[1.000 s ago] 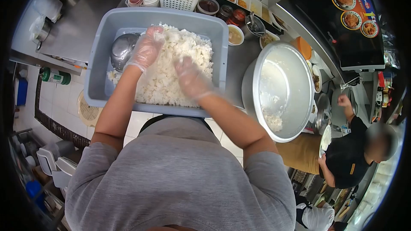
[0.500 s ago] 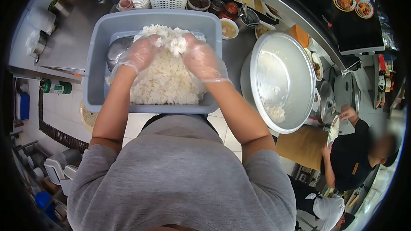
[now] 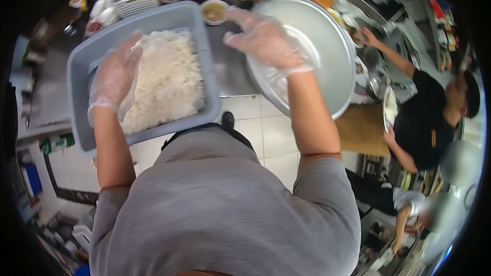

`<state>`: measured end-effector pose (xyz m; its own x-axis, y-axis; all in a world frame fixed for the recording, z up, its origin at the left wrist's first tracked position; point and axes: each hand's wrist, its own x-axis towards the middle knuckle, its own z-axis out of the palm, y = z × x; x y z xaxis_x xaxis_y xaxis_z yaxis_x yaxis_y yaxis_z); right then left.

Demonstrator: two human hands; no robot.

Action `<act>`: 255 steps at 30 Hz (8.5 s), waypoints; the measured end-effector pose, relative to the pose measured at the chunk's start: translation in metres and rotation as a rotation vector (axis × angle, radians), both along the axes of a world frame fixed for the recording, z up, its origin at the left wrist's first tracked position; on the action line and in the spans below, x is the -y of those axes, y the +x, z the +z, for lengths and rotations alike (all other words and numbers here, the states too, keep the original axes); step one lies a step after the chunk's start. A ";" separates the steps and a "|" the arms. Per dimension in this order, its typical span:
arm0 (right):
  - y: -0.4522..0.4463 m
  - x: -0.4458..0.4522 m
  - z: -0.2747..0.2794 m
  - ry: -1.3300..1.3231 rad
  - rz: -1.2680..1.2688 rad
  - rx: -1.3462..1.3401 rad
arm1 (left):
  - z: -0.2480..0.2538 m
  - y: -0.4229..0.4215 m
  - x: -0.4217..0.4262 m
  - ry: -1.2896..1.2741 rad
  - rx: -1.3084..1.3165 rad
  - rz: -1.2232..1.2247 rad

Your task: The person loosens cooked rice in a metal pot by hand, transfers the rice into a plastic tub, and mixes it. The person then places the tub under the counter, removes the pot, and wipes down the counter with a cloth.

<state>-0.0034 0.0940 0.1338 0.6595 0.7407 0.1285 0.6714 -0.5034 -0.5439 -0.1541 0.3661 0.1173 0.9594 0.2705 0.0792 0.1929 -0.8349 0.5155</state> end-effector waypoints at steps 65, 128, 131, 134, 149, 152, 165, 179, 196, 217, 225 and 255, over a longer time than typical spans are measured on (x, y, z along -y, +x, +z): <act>0.028 0.131 -0.016 1.684 -0.397 -1.140 | -0.021 0.165 0.336 -1.170 0.823 -0.401; -0.056 -0.185 -0.126 0.531 0.017 -0.996 | -0.089 -0.079 -0.053 0.409 -0.282 -0.675; -0.050 -0.202 -0.125 0.716 0.069 -0.467 | -0.110 -0.072 -0.057 0.330 -0.364 -0.554; -0.049 -0.195 -0.102 0.420 -0.080 -0.377 | -0.136 -0.047 -0.069 -0.090 -0.335 -0.454; -0.116 -0.179 -0.099 -0.535 0.169 0.125 | -0.092 0.004 -0.110 -0.112 0.065 -0.060; -0.151 -0.168 -0.136 -0.348 0.150 0.376 | -0.098 0.024 -0.107 -0.120 0.012 -0.160; -0.122 -0.132 -0.103 -0.170 0.003 -0.092 | -0.133 0.062 -0.061 0.129 -0.205 -0.525; -0.122 -0.156 -0.059 -0.070 0.036 -0.148 | -0.072 0.025 -0.115 0.072 -0.110 0.011; 0.060 0.123 -0.046 0.045 -0.176 -0.250 | 0.002 0.052 0.033 -0.009 -0.069 0.077; 0.103 0.105 -0.180 -0.516 0.047 -0.363 | -0.090 0.138 0.246 -0.068 0.137 -0.279; 0.084 0.080 -0.207 -0.491 0.411 -0.279 | -0.079 0.144 0.249 0.033 0.031 -0.254; 0.032 0.128 -0.050 1.003 -0.364 -1.402 | -0.041 0.118 0.264 -0.506 0.609 -0.287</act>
